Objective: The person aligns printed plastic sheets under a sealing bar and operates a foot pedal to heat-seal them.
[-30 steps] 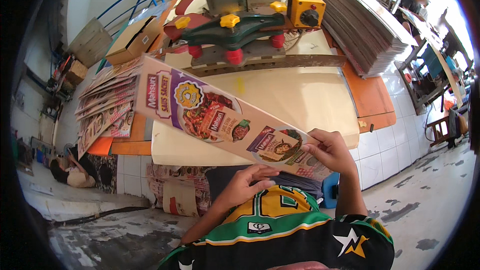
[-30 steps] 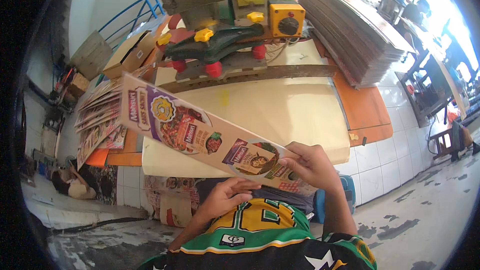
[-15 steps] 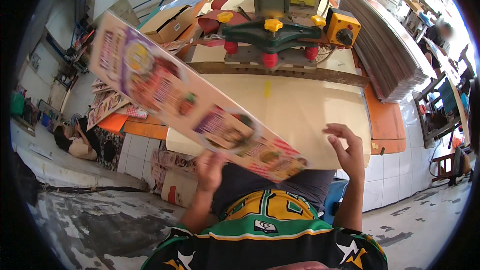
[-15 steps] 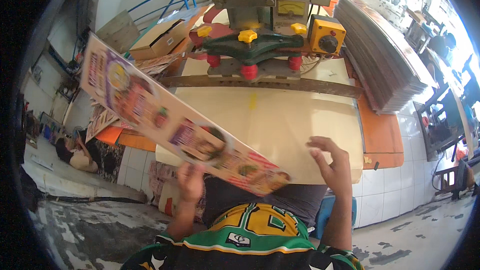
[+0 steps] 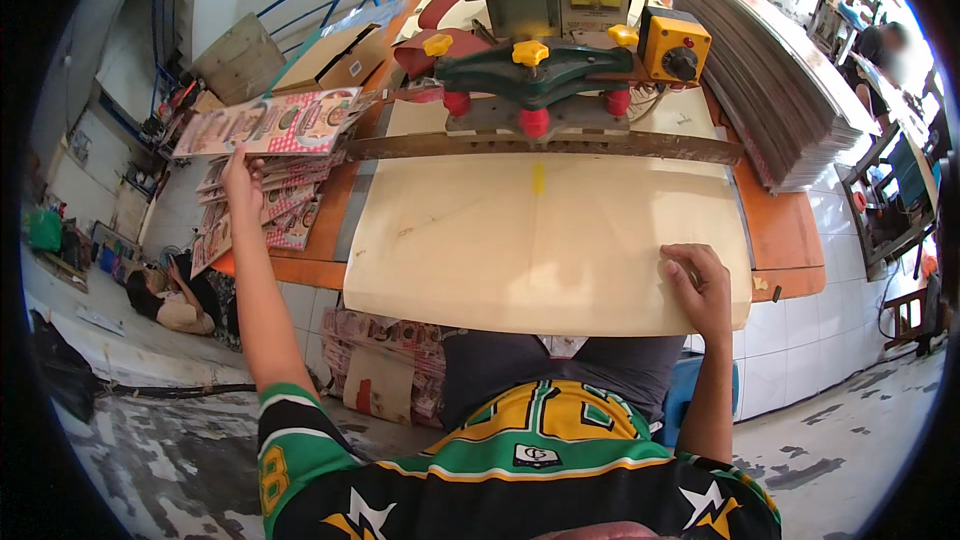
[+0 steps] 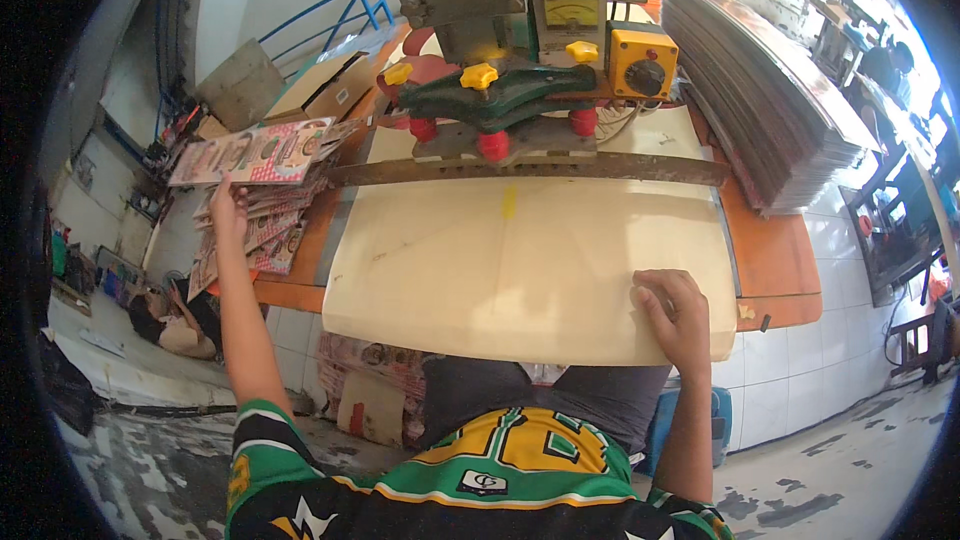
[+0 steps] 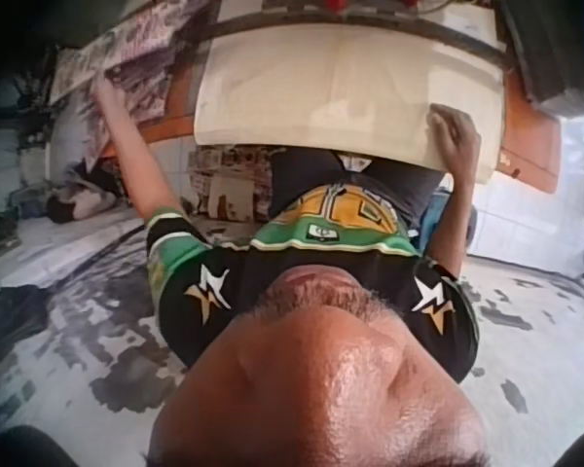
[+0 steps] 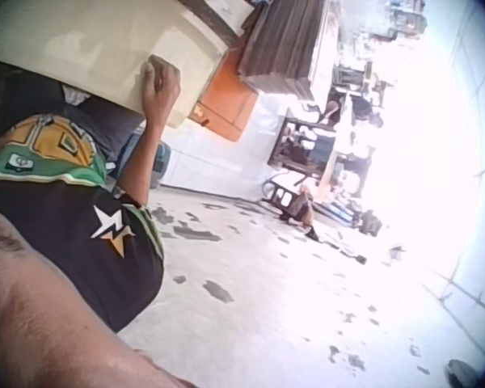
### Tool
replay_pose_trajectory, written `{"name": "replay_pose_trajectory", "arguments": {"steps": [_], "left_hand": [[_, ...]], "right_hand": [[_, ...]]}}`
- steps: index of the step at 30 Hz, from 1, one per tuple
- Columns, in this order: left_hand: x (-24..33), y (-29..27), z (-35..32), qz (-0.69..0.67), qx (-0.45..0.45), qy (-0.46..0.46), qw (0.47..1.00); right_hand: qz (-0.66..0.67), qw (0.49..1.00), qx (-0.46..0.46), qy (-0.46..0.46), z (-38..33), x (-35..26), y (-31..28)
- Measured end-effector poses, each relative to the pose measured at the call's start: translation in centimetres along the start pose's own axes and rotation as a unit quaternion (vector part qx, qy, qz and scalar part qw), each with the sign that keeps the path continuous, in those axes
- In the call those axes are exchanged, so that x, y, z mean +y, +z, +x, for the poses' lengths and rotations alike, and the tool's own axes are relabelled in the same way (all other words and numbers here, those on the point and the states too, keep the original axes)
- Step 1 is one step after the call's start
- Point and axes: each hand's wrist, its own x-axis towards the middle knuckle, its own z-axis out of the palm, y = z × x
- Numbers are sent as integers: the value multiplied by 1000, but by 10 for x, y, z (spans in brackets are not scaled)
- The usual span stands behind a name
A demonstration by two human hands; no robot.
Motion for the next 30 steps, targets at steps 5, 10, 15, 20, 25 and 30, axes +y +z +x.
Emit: {"name": "replay_pose_trajectory", "arguments": {"steps": [5,10,15,20,25,30], "left_hand": [[-61,-34,84,72,39,-126,989],[-72,-46,108,-9,81,-141,987],[-67,-40,116,-70,104,-140,982],[-75,-39,112,-111,77,-100,986],[-78,-36,90,-37,47,-66,996],[-56,5,-28,26,-29,22,999]], "right_hand": [[9,1000,-5,-7,-1,3,-4],[24,999,-15,-21,-1,4,-5],[45,999,-22,-1,-2,1,-6],[52,998,-22,-4,-3,4,-6],[35,999,-24,-26,-3,14,-10],[19,998,-60,26,2,1,-23]]}}
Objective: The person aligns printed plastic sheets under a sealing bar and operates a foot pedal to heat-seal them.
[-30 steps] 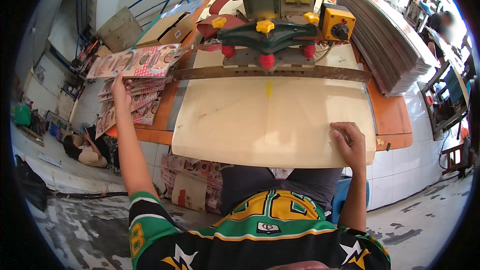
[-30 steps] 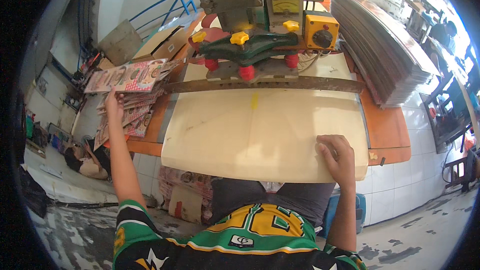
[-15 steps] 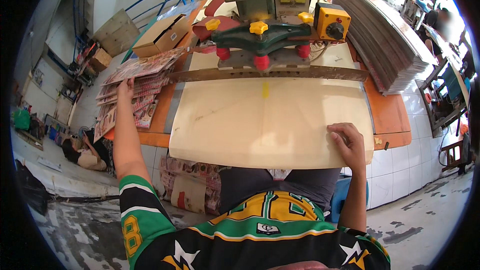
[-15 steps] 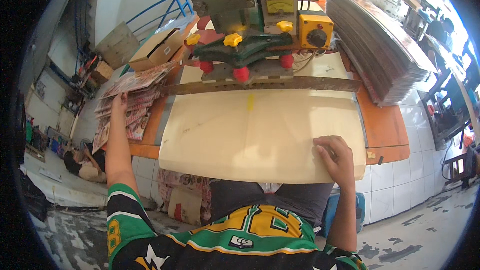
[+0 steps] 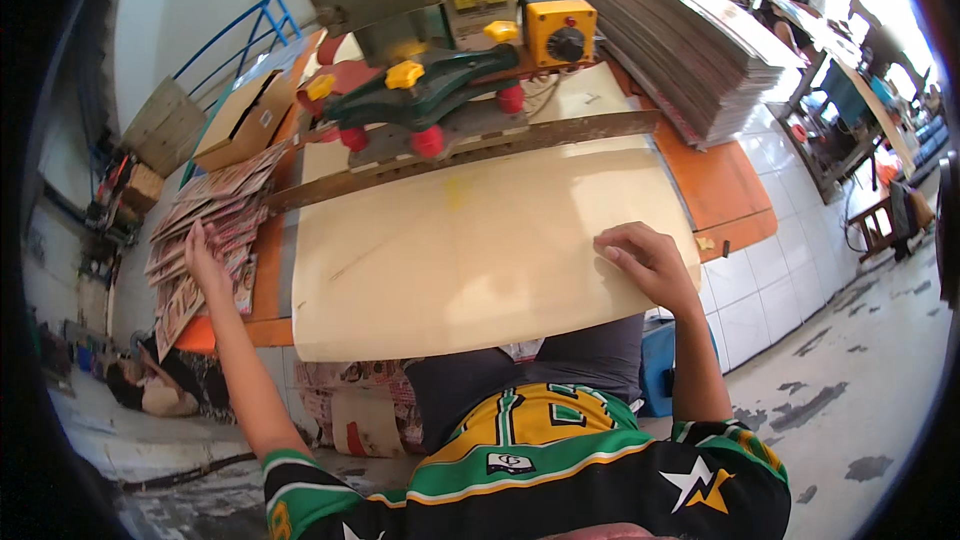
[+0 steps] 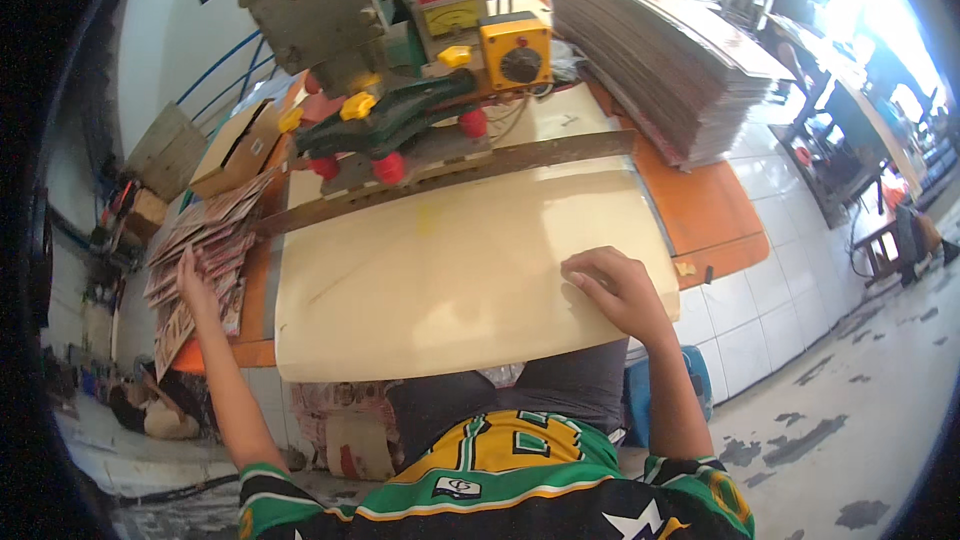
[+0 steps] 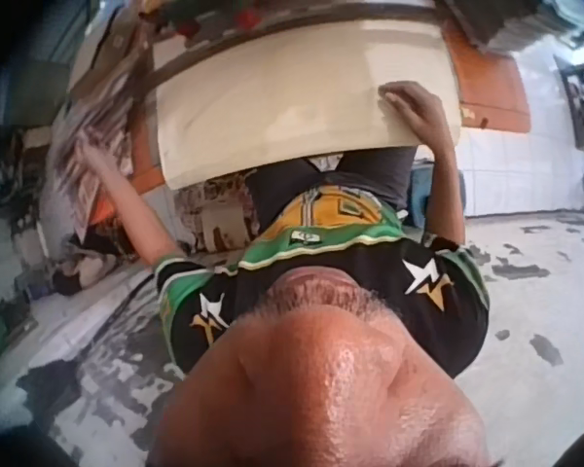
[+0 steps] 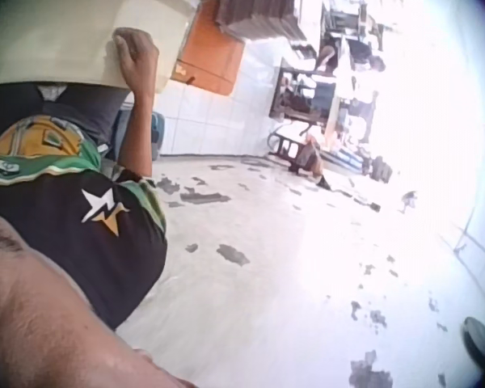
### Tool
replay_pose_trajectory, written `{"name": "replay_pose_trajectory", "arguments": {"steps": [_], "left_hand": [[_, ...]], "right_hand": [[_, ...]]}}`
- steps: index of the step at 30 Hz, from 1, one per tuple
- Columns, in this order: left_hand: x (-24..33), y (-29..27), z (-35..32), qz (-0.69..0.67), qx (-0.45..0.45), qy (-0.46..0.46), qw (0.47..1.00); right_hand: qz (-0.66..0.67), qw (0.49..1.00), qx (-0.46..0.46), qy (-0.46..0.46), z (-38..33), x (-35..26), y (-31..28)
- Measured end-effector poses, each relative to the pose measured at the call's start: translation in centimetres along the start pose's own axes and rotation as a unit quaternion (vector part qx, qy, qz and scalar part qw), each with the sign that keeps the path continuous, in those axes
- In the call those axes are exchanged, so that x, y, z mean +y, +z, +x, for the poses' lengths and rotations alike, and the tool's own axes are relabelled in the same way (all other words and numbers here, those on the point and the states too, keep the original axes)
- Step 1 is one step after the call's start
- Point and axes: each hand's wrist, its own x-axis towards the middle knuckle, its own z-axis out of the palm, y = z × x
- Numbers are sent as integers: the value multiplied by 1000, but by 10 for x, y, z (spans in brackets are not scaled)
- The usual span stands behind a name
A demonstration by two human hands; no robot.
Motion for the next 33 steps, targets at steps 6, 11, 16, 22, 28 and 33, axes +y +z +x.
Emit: {"name": "replay_pose_trajectory", "arguments": {"steps": [6,11,16,22,28,33], "left_hand": [[29,33,-126,52,-87,59,993],[21,32,-187,82,-109,38,990],[25,35,-226,61,-139,28,988],[49,59,-263,87,-304,25,948],[65,84,-280,73,-425,30,902],[63,104,-289,55,-457,39,887]], "right_hand": [[-55,990,122,-44,14,-11,-52],[79,938,338,-12,42,-17,-140],[231,902,359,64,76,4,-218],[290,898,296,149,118,10,-240],[326,891,304,89,137,33,-250],[347,887,296,68,131,36,-247]]}}
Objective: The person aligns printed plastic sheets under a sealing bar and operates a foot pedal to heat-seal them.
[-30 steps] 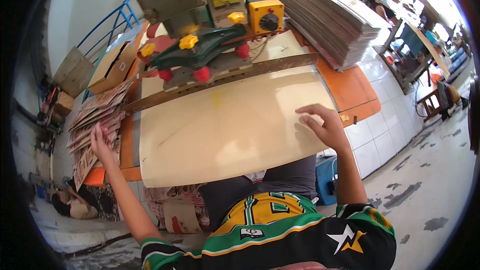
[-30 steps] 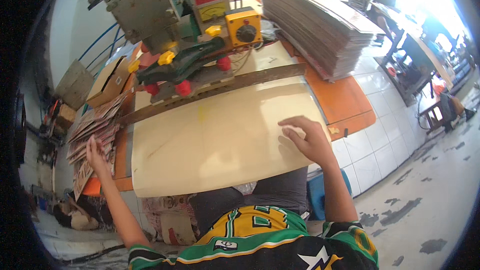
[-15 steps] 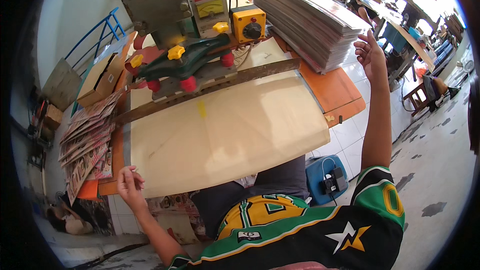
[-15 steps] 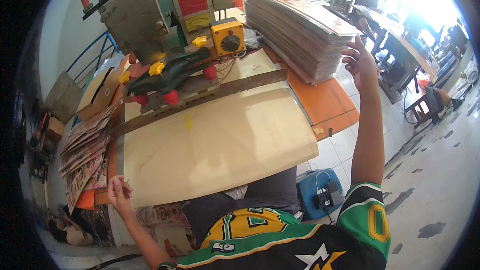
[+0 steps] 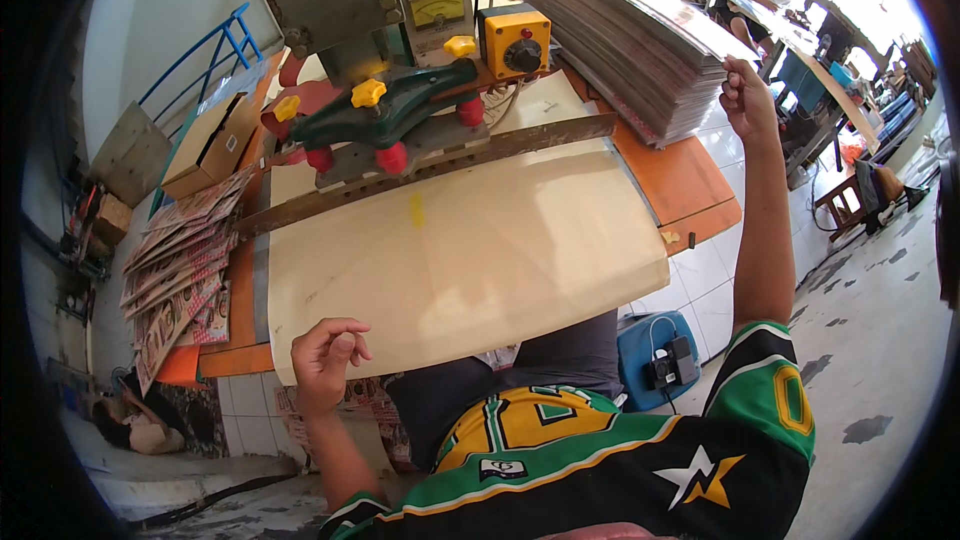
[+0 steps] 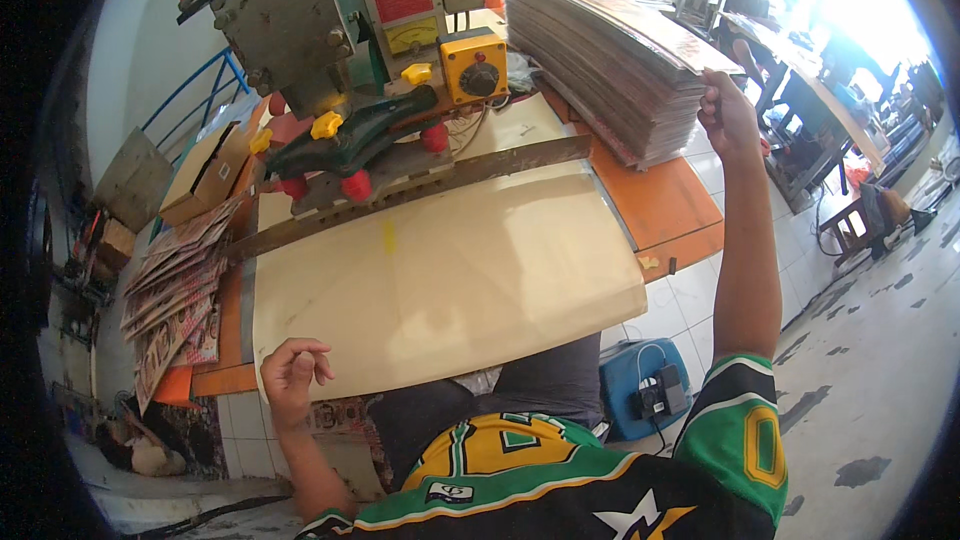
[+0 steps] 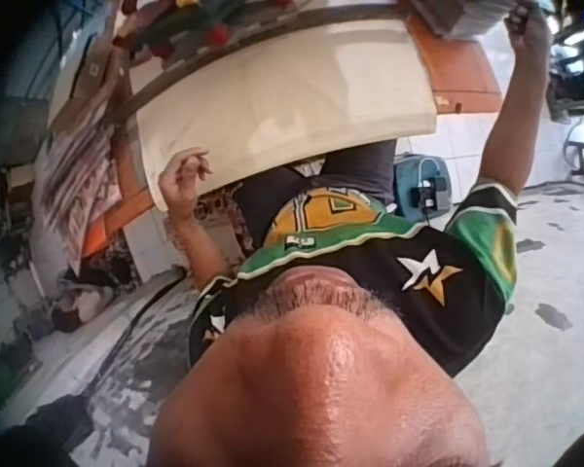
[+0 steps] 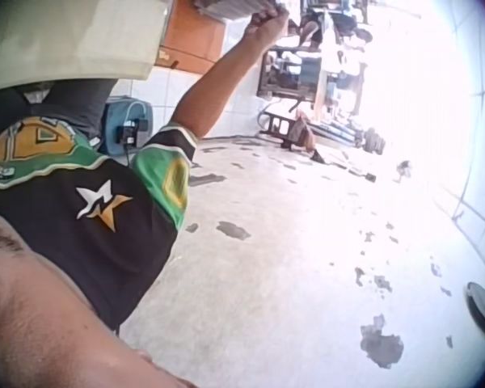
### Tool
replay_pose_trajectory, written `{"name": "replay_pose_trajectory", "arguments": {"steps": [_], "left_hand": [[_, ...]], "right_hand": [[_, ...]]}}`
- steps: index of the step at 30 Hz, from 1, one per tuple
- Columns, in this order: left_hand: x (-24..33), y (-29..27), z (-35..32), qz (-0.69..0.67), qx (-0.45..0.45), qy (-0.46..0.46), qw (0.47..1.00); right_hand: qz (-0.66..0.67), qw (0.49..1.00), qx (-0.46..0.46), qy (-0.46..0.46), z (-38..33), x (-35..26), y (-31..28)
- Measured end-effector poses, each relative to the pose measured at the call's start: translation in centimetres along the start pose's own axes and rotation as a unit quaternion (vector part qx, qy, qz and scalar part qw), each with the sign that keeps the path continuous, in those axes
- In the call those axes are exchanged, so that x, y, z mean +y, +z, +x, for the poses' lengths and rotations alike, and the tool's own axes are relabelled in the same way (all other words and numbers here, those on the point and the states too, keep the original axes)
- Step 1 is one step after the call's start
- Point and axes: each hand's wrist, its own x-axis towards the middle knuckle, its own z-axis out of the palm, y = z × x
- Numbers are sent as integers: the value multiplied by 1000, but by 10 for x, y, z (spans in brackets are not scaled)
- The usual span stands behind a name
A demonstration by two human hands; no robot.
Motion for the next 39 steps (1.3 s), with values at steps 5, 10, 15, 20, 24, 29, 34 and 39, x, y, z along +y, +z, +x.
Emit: {"name": "replay_pose_trajectory", "arguments": {"steps": [5,10,15,20,24,29,34,39], "left_hand": [[1,14,6,-26,-3,23,999],[2,17,6,-25,1,19,999],[2,19,1,-22,23,32,999],[-2,13,-11,-41,50,9,998],[-4,8,-18,-43,75,-16,996],[-8,6,-20,-56,76,-12,995],[-5,6,-22,-63,81,-12,995],[-9,3,-27,-66,92,-28,993]], "right_hand": [[50,996,-75,7,7,1,-21],[32,997,-9,69,-6,-6,-1],[-3,998,7,55,-5,-10,8],[-20,999,30,6,17,-8,10],[-11,1000,11,-27,23,-16,16],[-30,999,-9,-39,15,-20,31],[70,997,-13,-29,-25,-26,50],[209,965,-157,31,-76,-33,16]]}}
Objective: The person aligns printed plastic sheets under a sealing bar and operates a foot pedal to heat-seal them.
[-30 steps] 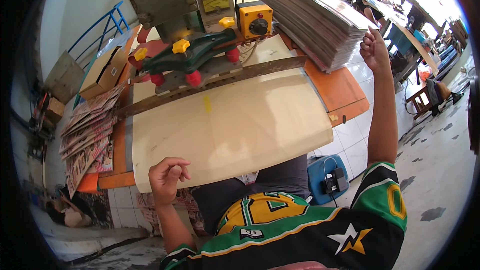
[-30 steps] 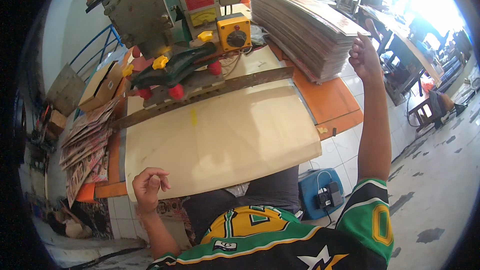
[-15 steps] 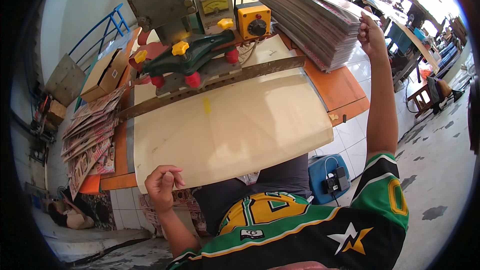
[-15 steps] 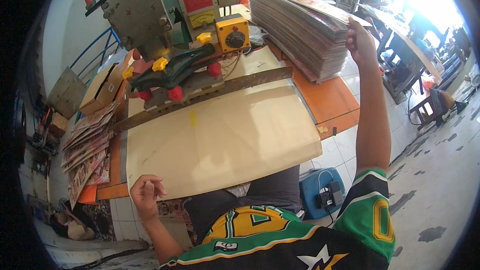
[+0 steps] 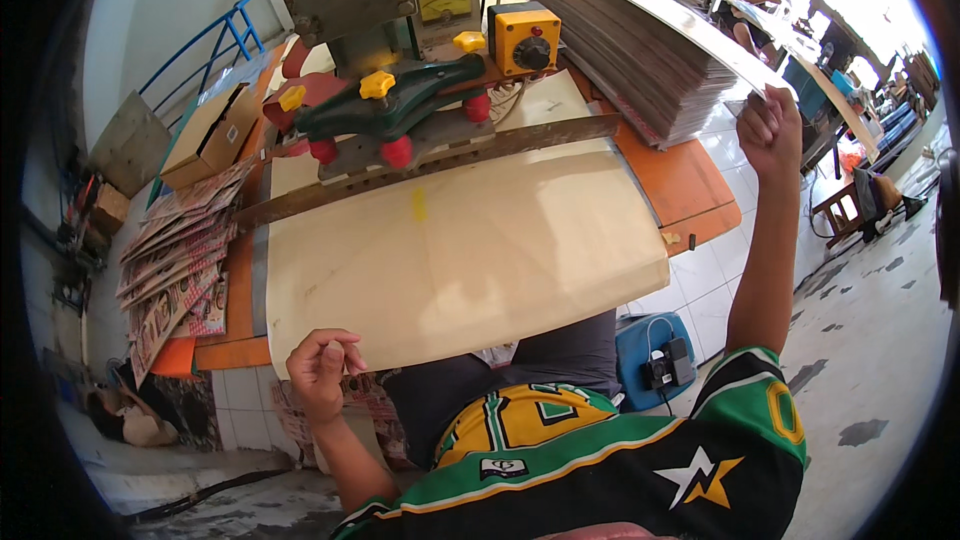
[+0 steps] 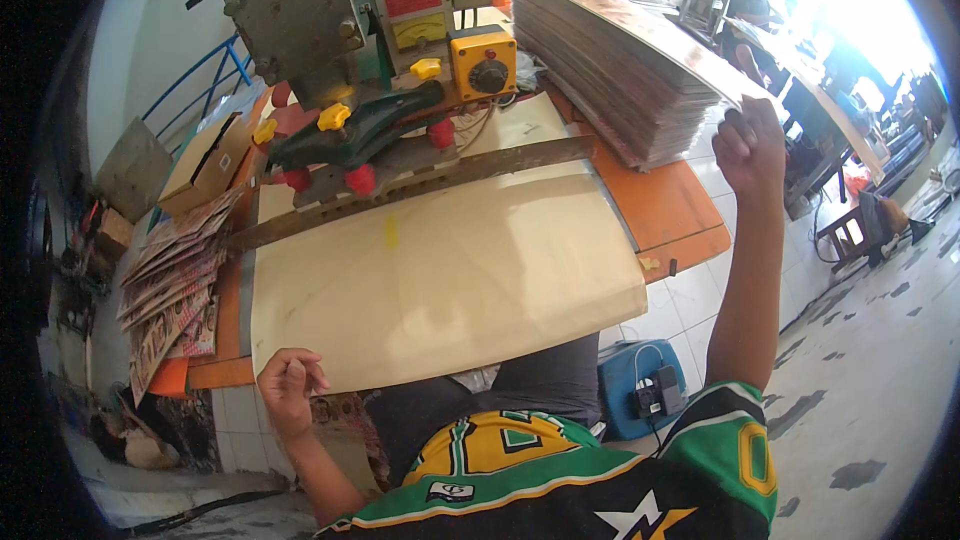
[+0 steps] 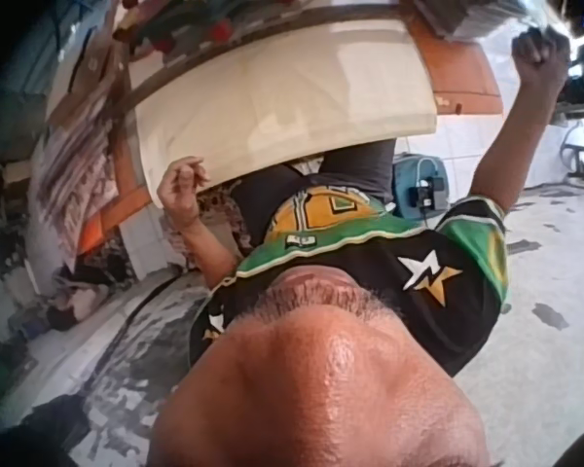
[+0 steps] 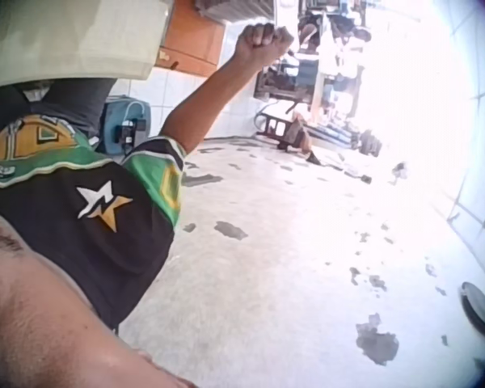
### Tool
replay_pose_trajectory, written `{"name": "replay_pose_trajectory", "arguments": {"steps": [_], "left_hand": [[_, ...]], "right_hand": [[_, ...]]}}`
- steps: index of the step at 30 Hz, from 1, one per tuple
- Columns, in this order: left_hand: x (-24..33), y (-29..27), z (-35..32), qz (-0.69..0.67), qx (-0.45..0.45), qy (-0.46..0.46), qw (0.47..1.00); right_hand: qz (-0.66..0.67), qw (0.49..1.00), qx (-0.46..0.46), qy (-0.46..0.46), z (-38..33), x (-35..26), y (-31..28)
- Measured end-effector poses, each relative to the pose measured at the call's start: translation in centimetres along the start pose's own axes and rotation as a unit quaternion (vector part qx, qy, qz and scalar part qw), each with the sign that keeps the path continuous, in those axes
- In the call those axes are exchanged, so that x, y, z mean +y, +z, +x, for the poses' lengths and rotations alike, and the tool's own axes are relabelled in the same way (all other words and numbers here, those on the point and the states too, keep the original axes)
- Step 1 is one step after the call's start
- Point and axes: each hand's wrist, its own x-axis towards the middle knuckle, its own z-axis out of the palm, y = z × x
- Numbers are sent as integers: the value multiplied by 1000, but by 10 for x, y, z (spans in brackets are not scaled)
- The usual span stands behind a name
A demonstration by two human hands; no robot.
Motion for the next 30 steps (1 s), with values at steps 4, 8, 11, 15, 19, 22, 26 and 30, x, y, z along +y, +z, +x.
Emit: {"name": "replay_pose_trajectory", "arguments": {"steps": [4,8,11,15,19,22,26,30], "left_hand": [[-2,-6,-4,-14,-11,3,1000],[13,7,-4,-48,-57,24,997],[41,39,0,-65,-147,38,986],[58,78,0,-78,-332,120,932],[97,106,11,-181,-432,153,870],[118,127,27,-258,-407,220,848],[144,144,39,-353,-355,247,829],[153,146,39,-407,-343,247,810]], "right_hand": [[-64,994,82,25,-37,0,10],[-213,964,152,-37,-45,4,5],[-225,955,183,-53,-43,3,0],[-190,970,150,-38,-40,7,1],[-166,978,126,-23,-31,12,-14],[-167,976,135,-40,-37,10,-20],[-158,972,170,-45,-31,11,-31],[-146,979,140,-38,-27,10,-44]]}}
